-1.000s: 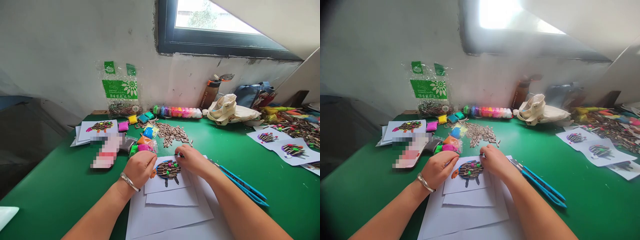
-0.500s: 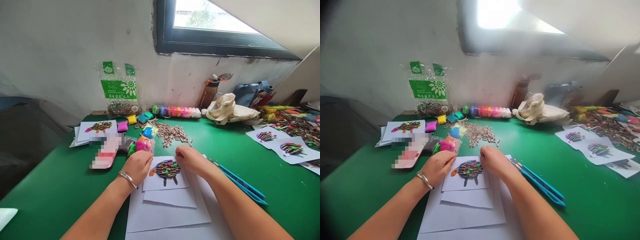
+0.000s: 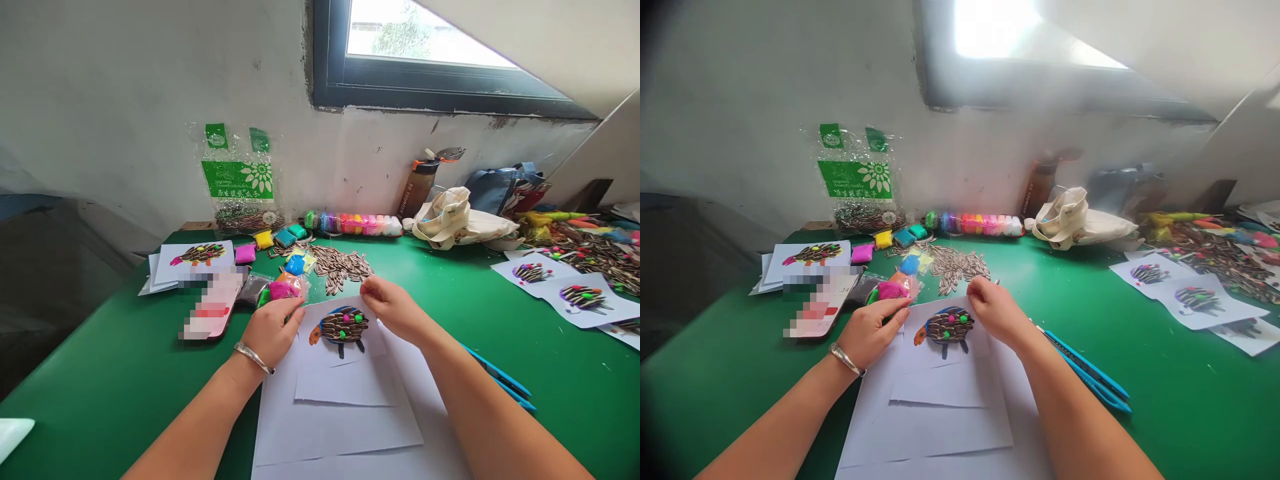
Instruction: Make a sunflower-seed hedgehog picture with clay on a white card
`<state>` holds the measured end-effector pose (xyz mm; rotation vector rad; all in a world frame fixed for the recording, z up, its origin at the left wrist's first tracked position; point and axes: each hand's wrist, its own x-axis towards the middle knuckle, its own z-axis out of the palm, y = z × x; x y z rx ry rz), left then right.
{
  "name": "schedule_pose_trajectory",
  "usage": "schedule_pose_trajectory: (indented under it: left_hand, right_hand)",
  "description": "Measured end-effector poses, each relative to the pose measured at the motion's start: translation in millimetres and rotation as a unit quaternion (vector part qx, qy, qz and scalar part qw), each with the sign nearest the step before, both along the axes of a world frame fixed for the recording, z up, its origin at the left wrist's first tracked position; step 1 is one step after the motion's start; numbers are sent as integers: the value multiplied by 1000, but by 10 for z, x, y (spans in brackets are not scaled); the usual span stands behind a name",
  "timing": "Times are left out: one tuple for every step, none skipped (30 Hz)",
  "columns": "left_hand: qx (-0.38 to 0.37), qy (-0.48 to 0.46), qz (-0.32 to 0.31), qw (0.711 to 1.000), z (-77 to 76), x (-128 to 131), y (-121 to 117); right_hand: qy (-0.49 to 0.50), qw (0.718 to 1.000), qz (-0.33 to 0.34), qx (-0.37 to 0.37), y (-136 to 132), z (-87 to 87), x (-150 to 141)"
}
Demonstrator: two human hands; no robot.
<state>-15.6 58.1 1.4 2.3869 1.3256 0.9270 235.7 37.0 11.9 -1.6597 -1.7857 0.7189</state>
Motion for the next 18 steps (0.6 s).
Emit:
schedule_pose_trajectory:
  left_hand:
    - [-9, -6, 7, 1000, 2, -4, 4]
    - [-29, -20, 16, 999, 5, -6, 9]
    - [-63, -45, 26, 997, 10, -8, 13]
    - [-110, -83, 36, 990, 19, -8, 18]
    - [-169, -133, 44, 976, 31, -6, 22]
    - [-235, -191, 48, 952, 47, -2, 25]
    - [-300, -248, 50, 920, 66, 3, 26]
    - [-355, -297, 52, 885, 87, 9, 24]
    - [-404, -336, 52, 849, 108, 16, 20]
    - [-445, -362, 51, 818, 129, 23, 11]
    - [-477, -378, 47, 792, 148, 32, 0]
    - [-504, -389, 38, 770, 164, 41, -14]
    - [-525, -398, 26, 751, 176, 51, -31]
    - [-544, -406, 14, 734, 184, 61, -49]
    - [-560, -413, 6, 718, 189, 72, -67]
    - [-572, -421, 2, 704, 191, 82, -85]
    - [-581, -427, 0, 693, 192, 91, -99]
    - [-587, -431, 0, 686, 192, 100, -110]
  right_hand:
    - [32, 999, -4, -8, 10, -12, 7]
    - [71, 997, -6, -20, 20, -23, 13]
    - [117, 992, -7, -38, 29, -30, 17]
    - [168, 984, -9, -59, 36, -31, 19]
    - [219, 972, -11, -83, 39, -24, 18]
    - [267, 958, -15, -107, 40, -12, 15]
    - [307, 943, -20, -127, 37, 7, 9]
    - [339, 930, -27, -141, 33, 28, 2]
    - [361, 920, -34, -148, 27, 50, -7]
    - [377, 913, -42, -150, 21, 71, -17]
    - [389, 907, -48, -151, 15, 90, -28]
    - [400, 902, -53, -152, 10, 104, -38]
    - [410, 897, -58, -153, 6, 113, -48]
    - [419, 893, -60, -155, 4, 117, -57]
    - [429, 888, -63, -156, 4, 115, -65]
    - [439, 882, -64, -158, 5, 108, -72]
    - [450, 877, -64, -159, 8, 98, -78]
    - [462, 870, -63, -161, 11, 85, -82]
